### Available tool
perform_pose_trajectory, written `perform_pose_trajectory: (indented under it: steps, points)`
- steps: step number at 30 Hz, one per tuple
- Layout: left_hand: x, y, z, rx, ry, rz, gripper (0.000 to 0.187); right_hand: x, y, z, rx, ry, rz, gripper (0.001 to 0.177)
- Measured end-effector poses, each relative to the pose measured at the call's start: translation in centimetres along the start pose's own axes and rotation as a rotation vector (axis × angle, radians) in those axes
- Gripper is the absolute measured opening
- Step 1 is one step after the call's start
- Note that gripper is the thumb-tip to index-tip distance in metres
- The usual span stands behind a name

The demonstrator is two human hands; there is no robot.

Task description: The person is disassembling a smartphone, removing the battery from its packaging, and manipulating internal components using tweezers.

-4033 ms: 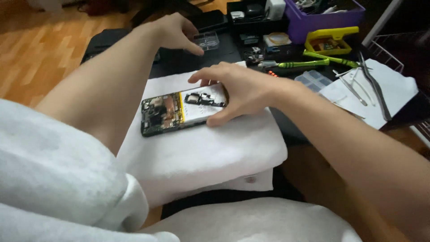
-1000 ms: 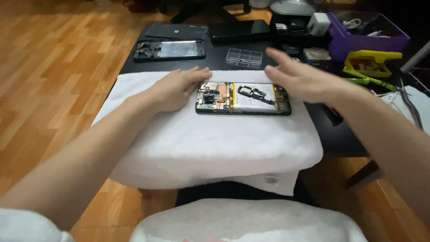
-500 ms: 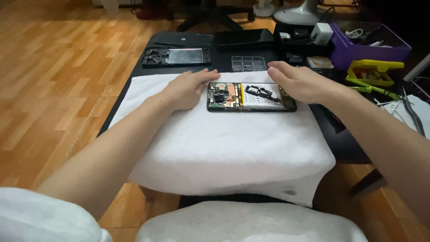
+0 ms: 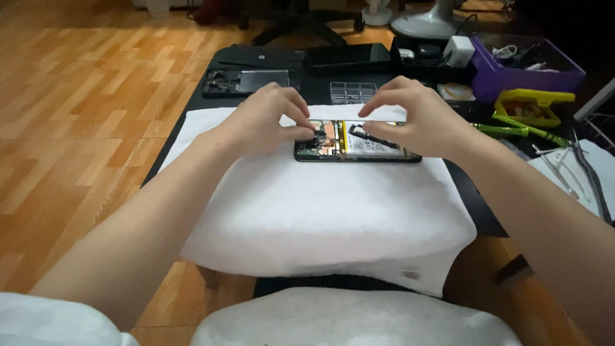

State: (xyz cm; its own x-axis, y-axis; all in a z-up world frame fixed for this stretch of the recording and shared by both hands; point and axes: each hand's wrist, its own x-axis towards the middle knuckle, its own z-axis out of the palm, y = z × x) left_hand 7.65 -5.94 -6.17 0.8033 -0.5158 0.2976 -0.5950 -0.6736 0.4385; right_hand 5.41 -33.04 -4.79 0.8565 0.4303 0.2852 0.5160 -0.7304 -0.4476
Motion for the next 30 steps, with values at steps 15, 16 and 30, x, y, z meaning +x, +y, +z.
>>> perform_pose_trajectory:
  steps: [15,16,30]
  points:
    - [-0.3,-7.8,-3.8,0.199,0.207,0.079,0.019,3.0,-3.2,4.7,-0.108,-0.076,0.043,0.012]
    - [-1.0,-7.8,-4.5,0.202,0.202,0.079,0.019,3.2,-3.2,4.9,-0.102,-0.074,0.044,0.012]
    - [-1.2,-10.7,-6.8,0.245,-0.250,-0.567,0.026,5.3,-4.0,5.1,-0.251,-0.216,0.069,0.014]
